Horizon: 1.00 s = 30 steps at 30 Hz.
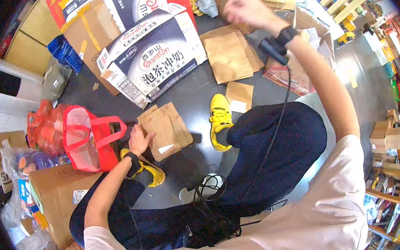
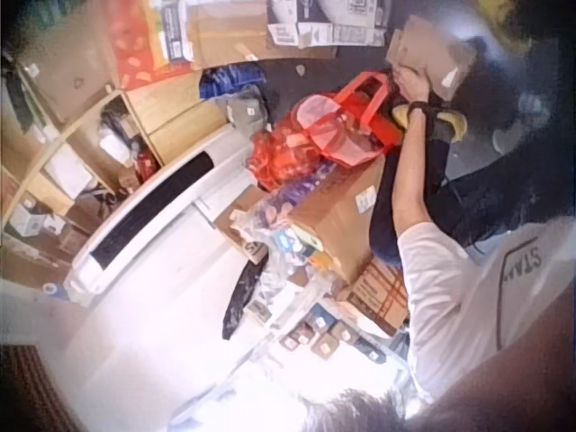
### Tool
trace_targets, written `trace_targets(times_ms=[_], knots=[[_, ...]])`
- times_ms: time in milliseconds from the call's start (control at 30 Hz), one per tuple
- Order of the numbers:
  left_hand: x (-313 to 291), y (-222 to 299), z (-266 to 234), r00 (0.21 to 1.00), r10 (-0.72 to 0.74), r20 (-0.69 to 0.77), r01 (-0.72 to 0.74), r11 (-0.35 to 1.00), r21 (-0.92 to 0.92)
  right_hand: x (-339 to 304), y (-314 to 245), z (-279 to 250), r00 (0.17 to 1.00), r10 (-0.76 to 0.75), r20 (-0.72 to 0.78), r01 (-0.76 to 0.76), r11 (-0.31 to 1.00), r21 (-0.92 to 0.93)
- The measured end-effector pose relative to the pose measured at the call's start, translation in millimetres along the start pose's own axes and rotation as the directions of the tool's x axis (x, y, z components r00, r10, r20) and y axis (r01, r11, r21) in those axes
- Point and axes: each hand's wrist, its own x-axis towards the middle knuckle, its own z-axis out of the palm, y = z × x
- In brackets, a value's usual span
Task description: The person sits on the floor, peels tape from a cardboard sheet, and then assembles a small cardboard box by folding its flaps.
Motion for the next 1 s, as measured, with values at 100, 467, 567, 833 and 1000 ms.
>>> trace_targets(times_ms=[100,467,567,833,1000], knots=[[7,6,-20,0.994,0.098,0.053,-0.1,0.994,0.031,15,73,-29,0.986,0.144,-0.088,-0.146,0.989,-0.02],[-21,69,-190,0.943,0.264,0.201,-0.183,0.919,-0.35,-129,296,178,0.836,0.533,0.13,-0.44,0.793,-0.421],[-42,75,-244,0.966,0.234,0.107,-0.154,0.86,-0.487,-133,286,223,0.81,0.572,0.13,-0.492,0.784,-0.379],[-38,134,-295,0.975,0.223,0.002,-0.168,0.739,-0.652,-152,289,228,0.79,0.604,0.103,-0.474,0.709,-0.522],[-44,152,-298,0.945,0.319,0.066,-0.221,0.777,-0.589,-148,299,191,0.763,0.578,0.29,-0.338,0.738,-0.584]])
